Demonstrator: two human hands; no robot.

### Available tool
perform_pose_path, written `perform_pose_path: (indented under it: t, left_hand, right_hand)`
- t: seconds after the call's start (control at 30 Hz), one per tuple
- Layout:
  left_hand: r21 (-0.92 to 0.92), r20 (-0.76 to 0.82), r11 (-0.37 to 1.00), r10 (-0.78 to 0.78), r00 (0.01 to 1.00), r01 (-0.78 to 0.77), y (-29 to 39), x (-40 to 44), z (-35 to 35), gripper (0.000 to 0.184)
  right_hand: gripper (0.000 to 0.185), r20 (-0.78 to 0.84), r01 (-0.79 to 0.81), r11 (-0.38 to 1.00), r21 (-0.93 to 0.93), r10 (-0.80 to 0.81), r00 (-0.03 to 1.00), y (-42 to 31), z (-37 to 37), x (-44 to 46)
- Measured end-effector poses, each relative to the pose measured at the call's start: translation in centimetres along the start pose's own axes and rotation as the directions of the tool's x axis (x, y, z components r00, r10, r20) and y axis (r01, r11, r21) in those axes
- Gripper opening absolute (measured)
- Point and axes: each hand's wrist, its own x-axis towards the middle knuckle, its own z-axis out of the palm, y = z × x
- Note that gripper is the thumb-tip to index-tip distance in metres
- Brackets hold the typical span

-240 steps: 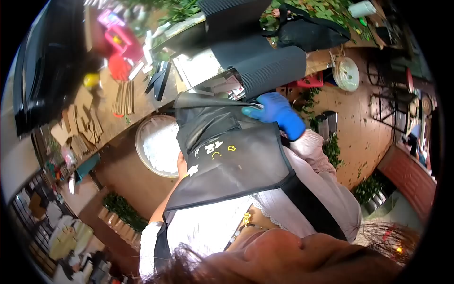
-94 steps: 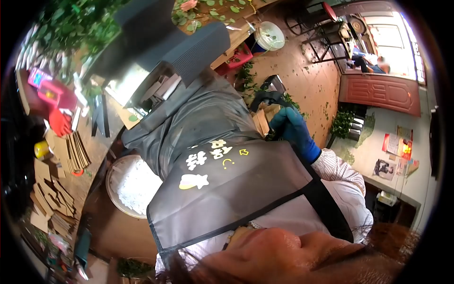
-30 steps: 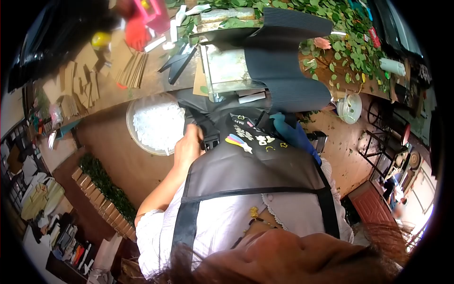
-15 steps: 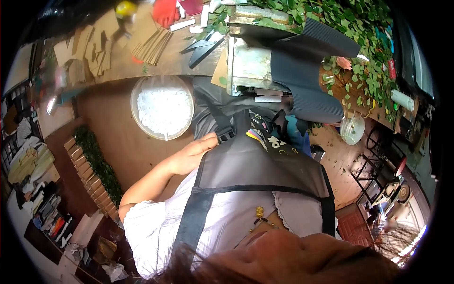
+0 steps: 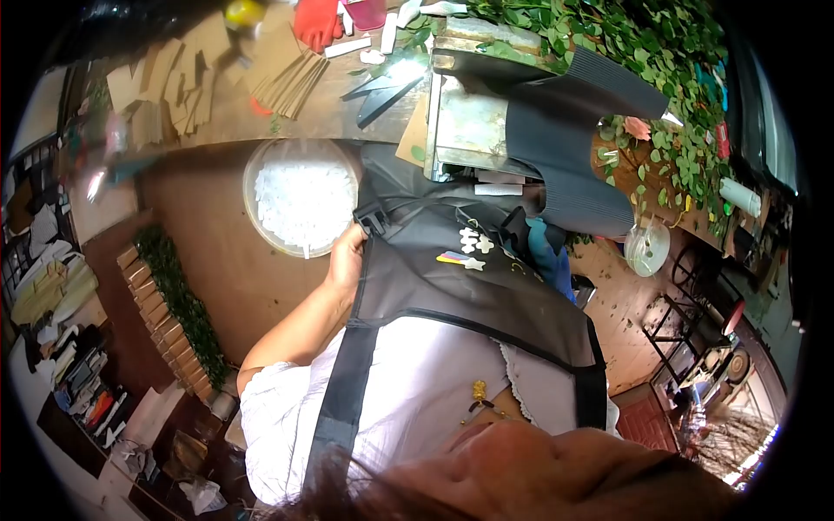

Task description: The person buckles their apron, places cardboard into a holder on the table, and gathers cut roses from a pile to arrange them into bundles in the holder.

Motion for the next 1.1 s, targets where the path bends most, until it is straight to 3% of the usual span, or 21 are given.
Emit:
perform_pose_path:
  t: [0.07, 0.17, 0.23, 0.27, 0.3, 0.33, 0.37, 0.43, 0.47, 0.57, 0.7, 0.8, 0.87, 1.0, 1.1]
  left_hand:
    - [0.144, -0.027, 0.979, 0.147, 0.989, -0.142, -1.5, 1.1, -1.8, 0.045]
    - [0.146, -0.171, 0.980, 0.158, 0.972, -0.134, 1.3, 0.9, 0.2, 0.054]
    - [0.489, -0.246, 0.867, 0.245, 0.938, -0.098, 2.2, 1.2, 0.1, 0.054]
    - [0.394, -0.199, 0.877, 0.375, 0.906, -0.276, 1.0, 2.2, -1.6, 0.051]
    - [0.039, -0.234, 0.998, 0.064, 0.970, -0.057, 2.9, 1.4, -1.4, 0.044]
    - [-0.166, -0.118, 0.986, -0.032, 0.993, 0.012, 3.7, 1.2, -2.2, 0.042]
    - [-0.355, 0.013, 0.929, -0.108, 0.994, 0.105, 4.3, 1.1, -2.9, 0.040]
    - [-0.400, 0.031, 0.910, -0.106, 0.994, 0.109, 4.9, 0.8, -3.3, 0.040]
    - [-0.556, 0.111, 0.818, -0.101, 0.989, 0.146, 4.8, 1.0, -4.0, 0.038]
    - [-0.714, 0.107, 0.688, -0.077, 0.991, 0.131, 3.8, 1.9, -7.1, 0.016]
    - [-0.798, 0.049, 0.602, 0.017, 0.999, 0.029, 2.8, 1.2, -7.2, 0.008]
    - [-0.736, -0.001, 0.676, 0.053, 0.999, -0.037, 3.1, 0.3, -5.9, 0.015]
    - [-0.687, 0.030, 0.725, 0.089, 0.996, -0.044, 3.0, 0.3, -6.1, 0.024]
    - [-0.444, -0.329, 0.856, 0.117, 0.937, -0.263, 2.0, 1.3, -6.5, 0.024]
    - [-0.452, -0.361, 0.843, 0.128, 0.924, -0.293, 2.3, 0.8, -6.1, 0.023]
  right_hand:
    - [0.029, -0.023, 0.009, 1.000, -0.015, -0.009, 1.000, 0.0, 0.2, 0.1]
    - [0.029, -0.106, 0.026, 0.998, -0.053, -0.031, 0.994, -0.1, 1.2, 0.0]
    - [0.029, -0.194, 0.038, 0.994, -0.099, -0.057, 0.979, 0.0, 1.5, 0.3]
    - [0.029, -0.206, 0.036, 0.994, -0.102, -0.056, 0.977, 0.2, 1.2, 0.7]
    - [0.027, -0.211, 0.041, 0.991, -0.124, -0.067, 0.975, 0.8, 0.0, 1.1]
    - [0.029, -0.090, -0.055, 0.997, -0.057, 0.050, 0.995, 0.5, -0.9, 1.0]
    - [0.031, -0.125, -0.062, 0.998, -0.021, 0.059, 0.990, 1.0, -1.2, 1.0]
    - [0.033, -0.184, -0.073, 0.996, 0.048, 0.081, 0.980, 1.9, -1.3, 1.2]
    - [0.035, -0.203, -0.060, 0.991, 0.118, 0.084, 0.975, 2.4, -1.2, 1.2]
    - [0.024, -0.242, -0.027, 0.992, 0.125, 0.057, 0.969, 2.6, -0.9, 1.3]
    - [0.025, -0.046, 0.131, 0.990, 0.042, -0.129, 0.991, -0.2, 0.4, -0.2]
    - [0.025, 0.101, 0.161, 0.987, -0.028, -0.157, 0.982, -1.0, 0.4, -0.6]
    - [0.025, 0.207, 0.170, 0.981, -0.098, -0.147, 0.967, -1.3, 0.2, -0.6]
    - [0.026, 0.446, 0.220, 0.935, -0.280, -0.076, 0.892, -1.6, 0.2, 0.9]
    - [0.027, 0.597, 0.277, 0.872, -0.404, 0.022, 0.802, -0.7, 0.4, 2.9]
